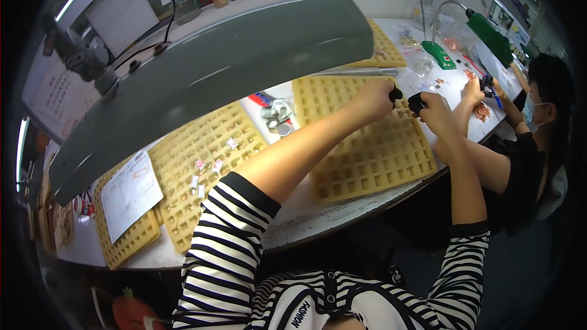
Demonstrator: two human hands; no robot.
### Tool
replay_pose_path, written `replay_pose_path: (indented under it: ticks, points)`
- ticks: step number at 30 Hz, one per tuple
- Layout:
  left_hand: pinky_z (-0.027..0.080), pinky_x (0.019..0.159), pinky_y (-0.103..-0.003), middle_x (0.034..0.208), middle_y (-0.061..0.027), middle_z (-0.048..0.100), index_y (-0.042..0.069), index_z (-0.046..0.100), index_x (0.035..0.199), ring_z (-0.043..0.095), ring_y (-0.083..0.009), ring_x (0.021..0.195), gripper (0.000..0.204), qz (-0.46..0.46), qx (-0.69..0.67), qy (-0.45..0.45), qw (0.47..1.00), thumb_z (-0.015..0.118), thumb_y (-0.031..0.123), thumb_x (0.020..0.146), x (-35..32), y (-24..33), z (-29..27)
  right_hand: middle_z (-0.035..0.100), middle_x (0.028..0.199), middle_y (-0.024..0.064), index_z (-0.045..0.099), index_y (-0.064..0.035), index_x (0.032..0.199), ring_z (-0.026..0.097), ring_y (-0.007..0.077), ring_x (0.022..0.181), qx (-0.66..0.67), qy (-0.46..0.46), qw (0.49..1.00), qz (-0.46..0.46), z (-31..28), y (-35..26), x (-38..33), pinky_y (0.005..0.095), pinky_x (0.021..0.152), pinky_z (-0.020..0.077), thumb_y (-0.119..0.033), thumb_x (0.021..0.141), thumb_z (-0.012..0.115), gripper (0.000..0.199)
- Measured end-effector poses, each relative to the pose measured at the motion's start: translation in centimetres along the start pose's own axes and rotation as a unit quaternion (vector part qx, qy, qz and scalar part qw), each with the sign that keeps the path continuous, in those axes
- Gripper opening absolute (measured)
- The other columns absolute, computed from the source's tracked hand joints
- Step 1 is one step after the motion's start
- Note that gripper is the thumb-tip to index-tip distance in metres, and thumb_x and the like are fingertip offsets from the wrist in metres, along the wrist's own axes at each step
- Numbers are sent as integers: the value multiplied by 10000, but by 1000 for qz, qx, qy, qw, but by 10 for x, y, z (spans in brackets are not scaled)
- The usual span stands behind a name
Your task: Assembling small jewelry components using a toothpick for precise application and manipulation at a workshop bench.
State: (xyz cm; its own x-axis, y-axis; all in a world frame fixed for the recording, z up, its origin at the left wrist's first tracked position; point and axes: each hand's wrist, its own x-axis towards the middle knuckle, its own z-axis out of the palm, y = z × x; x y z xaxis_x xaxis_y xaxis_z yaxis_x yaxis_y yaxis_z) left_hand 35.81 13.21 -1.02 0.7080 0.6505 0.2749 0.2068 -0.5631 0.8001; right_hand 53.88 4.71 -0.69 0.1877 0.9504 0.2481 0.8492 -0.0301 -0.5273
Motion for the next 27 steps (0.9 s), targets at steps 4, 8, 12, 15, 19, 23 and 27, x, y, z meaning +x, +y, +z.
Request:
replay_pose_path:
  ticks: [4, 8, 12, 15, 19, 23, 27]
  points:
    - [459, 733, -424, 820, -234, 605, -13, 618, 828, 577, -394, 832, 159, 41, 110, 35, 992, 553, 48, 697, -48, 23, -61, 572, 735, 228, 580, 20, 841, 549, 394, 704, -50, 28, 997, -56, -2, -29, -4, 390, 602, 417, -13, 688, 503, 174]
    - [475, 706, -407, 795, -225, 612, -21, 614, 826, 602, -359, 789, 157, -17, 186, 41, 981, 559, 68, 709, -108, 47, -125, 542, 702, 194, 553, 36, 799, 507, 362, 612, -10, 30, 994, -109, 13, -108, -18, 379, 567, 394, -2, 724, 502, 98]
    - [464, 686, -413, 769, -210, 595, -13, 592, 795, 599, -339, 759, 122, -82, 207, 44, 974, 524, 68, 733, -161, 42, -162, 519, 730, 168, 597, 29, 905, 506, 290, 635, 19, -62, 953, -296, 43, -159, -25, 338, 589, 398, 30, 738, 517, 185]
    - [433, 628, -399, 756, -171, 567, -31, 553, 796, 549, -328, 690, 89, -84, 294, 43, 951, 517, 40, 754, -206, 32, -173, 541, 732, 149, 614, 23, 898, 528, 272, 637, 53, -144, 912, -380, 70, -198, -30, 316, 584, 412, 4, 762, 559, 148]
    - [432, 673, -413, 814, -156, 557, -20, 547, 795, 551, -336, 775, 79, -117, 297, 56, 946, 517, 37, 750, -246, 25, -171, 544, 713, 93, 569, -35, 714, 560, 292, 694, 16, -152, 869, -470, 105, -227, -33, 385, 596, 446, 10, 638, 557, 89]
    - [436, 681, -410, 819, -136, 554, -2, 552, 817, 549, -327, 778, 100, -162, 324, 52, 931, 548, 82, 762, -264, 28, -173, 557, 719, 73, 584, -47, 686, 583, 261, 710, -88, -176, 839, -507, 123, -240, -29, 370, 628, 478, -5, 596, 568, 101]
    - [437, 660, -397, 813, -127, 552, 10, 557, 811, 544, -320, 755, 81, -114, 271, 108, 950, 568, 78, 770, -268, 16, -177, 557, 710, 77, 587, -50, 664, 590, 251, 712, -119, -203, 816, -528, 127, -246, -24, 357, 600, 487, -42, 622, 570, 46]
